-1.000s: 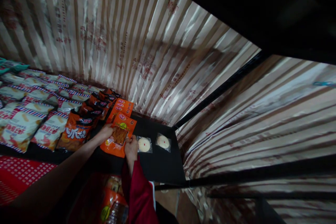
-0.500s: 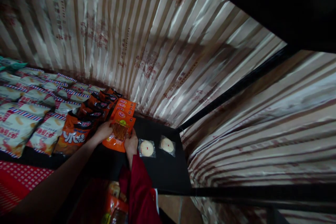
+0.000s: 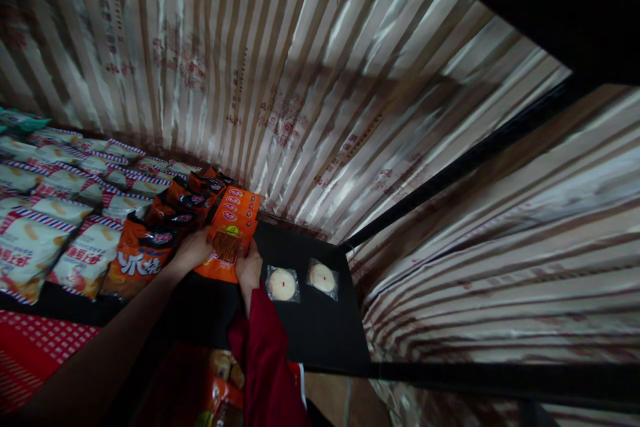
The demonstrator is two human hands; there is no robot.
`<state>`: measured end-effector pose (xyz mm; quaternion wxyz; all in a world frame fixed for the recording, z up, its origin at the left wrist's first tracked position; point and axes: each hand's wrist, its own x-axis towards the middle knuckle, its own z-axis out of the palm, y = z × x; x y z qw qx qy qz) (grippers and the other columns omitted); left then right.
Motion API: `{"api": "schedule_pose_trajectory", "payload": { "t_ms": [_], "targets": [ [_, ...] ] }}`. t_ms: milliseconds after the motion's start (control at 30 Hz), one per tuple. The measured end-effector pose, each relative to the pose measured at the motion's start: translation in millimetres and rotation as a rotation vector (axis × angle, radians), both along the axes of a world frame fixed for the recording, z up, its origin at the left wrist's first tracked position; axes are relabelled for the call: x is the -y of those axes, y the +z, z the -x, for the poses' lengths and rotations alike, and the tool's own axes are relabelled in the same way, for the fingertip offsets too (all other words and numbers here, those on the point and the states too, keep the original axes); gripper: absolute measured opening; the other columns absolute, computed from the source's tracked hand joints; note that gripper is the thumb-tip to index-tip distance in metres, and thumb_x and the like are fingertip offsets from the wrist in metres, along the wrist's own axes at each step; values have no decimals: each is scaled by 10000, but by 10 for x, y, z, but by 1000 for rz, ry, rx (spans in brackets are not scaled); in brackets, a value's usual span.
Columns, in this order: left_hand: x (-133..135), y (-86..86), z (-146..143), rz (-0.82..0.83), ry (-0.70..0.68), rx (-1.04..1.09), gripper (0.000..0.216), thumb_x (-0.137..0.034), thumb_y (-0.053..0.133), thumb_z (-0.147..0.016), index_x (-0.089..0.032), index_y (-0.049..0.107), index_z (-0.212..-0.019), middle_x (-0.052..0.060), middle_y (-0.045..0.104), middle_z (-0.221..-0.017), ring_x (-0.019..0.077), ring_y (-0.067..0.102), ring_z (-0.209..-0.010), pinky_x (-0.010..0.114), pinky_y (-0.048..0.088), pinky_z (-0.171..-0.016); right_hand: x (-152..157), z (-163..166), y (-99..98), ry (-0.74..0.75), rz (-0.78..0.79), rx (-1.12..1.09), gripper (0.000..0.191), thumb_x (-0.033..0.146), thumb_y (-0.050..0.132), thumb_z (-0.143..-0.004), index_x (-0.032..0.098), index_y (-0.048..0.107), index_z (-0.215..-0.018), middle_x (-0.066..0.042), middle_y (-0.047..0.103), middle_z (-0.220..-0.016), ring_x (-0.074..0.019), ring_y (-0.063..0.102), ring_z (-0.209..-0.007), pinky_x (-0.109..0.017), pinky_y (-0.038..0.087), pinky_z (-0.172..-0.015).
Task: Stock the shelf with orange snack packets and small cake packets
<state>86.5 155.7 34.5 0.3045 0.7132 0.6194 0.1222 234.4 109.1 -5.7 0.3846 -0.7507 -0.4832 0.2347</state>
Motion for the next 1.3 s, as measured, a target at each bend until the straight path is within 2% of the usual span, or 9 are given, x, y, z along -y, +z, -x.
{"api": "schedule_pose_trajectory", "payload": {
  "t_ms": [167,367,700,967,1167,1300],
  "targets": [
    [7,-2,-4,-31,-1,-11,410,-76,356,-806,-93,528,-1178,197,650,-1110,277,634,-1012,320,463,-832,-46,12,-14,28,-34,6,381,265,454,-844,186,589,-1192,-91,702,-978,-206,661,-834,-296,472,-771],
    [11,-14,-21,-60,5,-73,401,-79,364,-806,-88,533,-1170,184,653,-1106,251,637,-1013,302,475,-835,-83,24,-10,46,18,21,390,245,444,-856,193,563,-1223,-91,684,-1062,-191,650,-930,-276,466,-819],
    [82,95,-57,-75,18,-150,402,-97,347,-837,-108,531,-1194,147,657,-1109,202,645,-995,258,475,-828,-87,14,-5,67,35,38,389,236,437,-862,207,560,-1230,-75,698,-1018,-188,667,-869,-279,482,-795],
    [102,32,-89,-138,13,-181,374,-137,317,-865,-77,570,-1135,168,647,-1092,221,661,-928,293,500,-783,-82,21,-4,56,40,64,366,234,437,-870,212,572,-1209,-73,690,-1064,-186,660,-931,-275,480,-814],
    [132,-58,-152,-395,-43,-233,419,-118,397,-814,-35,577,-1184,193,580,-1240,269,539,-1151,345,416,-982,-90,15,-33,60,14,67,371,246,433,-878,200,554,-1226,-91,686,-1077,-200,662,-948,-294,486,-828],
    [107,-145,-217,-443,-118,-188,414,-135,396,-831,-40,590,-1184,176,561,-1283,257,456,-1249,348,336,-1069,-85,17,-39,60,21,38,377,249,438,-876,200,541,-1235,-86,680,-1093,-188,656,-969,-278,483,-836]
  ]
}}
